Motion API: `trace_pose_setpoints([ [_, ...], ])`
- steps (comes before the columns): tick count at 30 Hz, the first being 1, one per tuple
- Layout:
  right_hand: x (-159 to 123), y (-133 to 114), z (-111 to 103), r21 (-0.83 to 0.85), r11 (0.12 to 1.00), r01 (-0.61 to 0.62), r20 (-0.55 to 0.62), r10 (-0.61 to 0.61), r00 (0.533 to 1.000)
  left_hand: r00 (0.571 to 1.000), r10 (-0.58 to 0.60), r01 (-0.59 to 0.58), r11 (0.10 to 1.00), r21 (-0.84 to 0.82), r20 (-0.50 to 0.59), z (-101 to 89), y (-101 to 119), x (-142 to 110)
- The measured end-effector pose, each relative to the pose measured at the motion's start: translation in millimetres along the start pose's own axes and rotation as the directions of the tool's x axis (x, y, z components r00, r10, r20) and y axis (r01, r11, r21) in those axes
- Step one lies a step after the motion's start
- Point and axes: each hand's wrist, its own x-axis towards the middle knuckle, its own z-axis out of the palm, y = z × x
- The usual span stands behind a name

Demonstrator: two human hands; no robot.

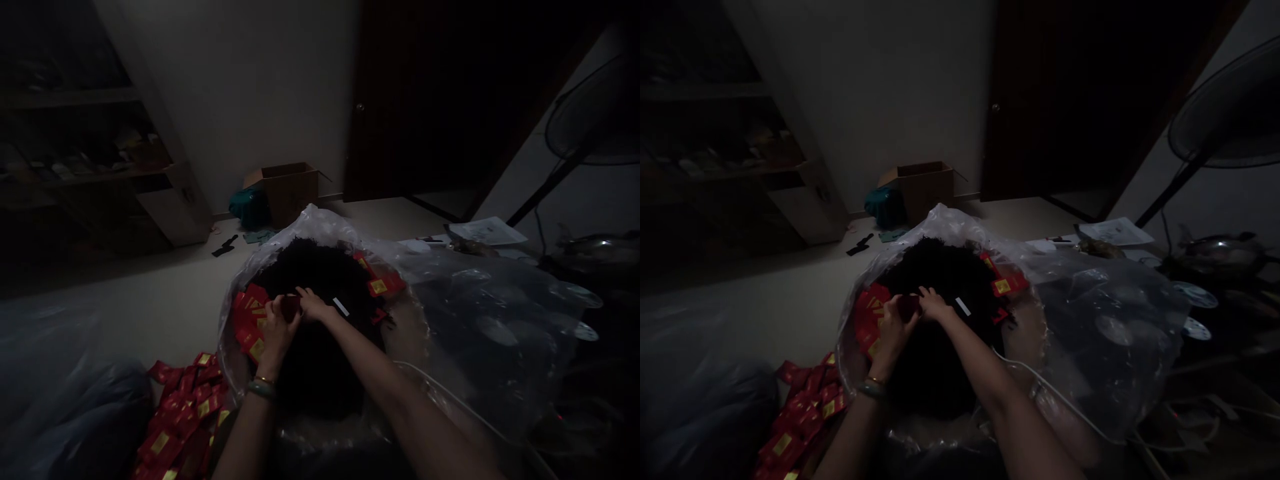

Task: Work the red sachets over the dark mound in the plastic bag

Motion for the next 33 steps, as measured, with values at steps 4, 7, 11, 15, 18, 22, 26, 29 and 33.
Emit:
trace_pose_setpoints([
  [4,-29,-6,5,-0.094,0.995,-0.019,-0.006,0.018,1.0,0.997,-0.074,0.073,0.997,0.035,0.035,-9.6,7,2],
  [7,-51,-8,5,-0.149,0.989,-0.014,-0.005,0.013,1.0,0.996,-0.089,0.088,0.995,0.041,0.028,-13.3,10,4],
  [11,-52,-7,0,-0.136,0.989,-0.06,-0.005,0.06,0.998,0.995,-0.083,0.078,0.994,0.082,0.049,-11.9,6,4],
  [15,-49,-9,5,-0.131,0.991,-0.001,0.138,0.019,0.99,0.988,-0.091,0.074,0.988,0.136,0.127,-10.9,3,5],
  [18,-62,-13,12,-0.208,0.977,0.035,0.08,-0.019,0.997,0.994,-0.067,0.057,0.992,0.113,0.089,-8.9,1,6],
  [22,-78,-14,11,-0.066,0.997,-0.042,0.016,0.043,0.999,0.994,0.012,-0.017,0.999,0.044,0.108,1.6,-4,6],
  [26,-70,-3,2,0.32,0.937,-0.14,-0.091,0.177,0.98,0.977,0.07,-0.073,0.997,0.009,0.2,14.3,-14,4],
  [29,-56,10,-2,0.496,0.856,-0.148,-0.158,0.256,0.954,0.973,0.026,-0.047,0.995,0.083,0.231,16.2,-19,8],
  [33,-43,26,1,0.775,0.611,-0.16,-0.138,0.412,0.901,0.93,0.01,-0.066,0.988,0.141,0.369,9.5,-15,27],
])
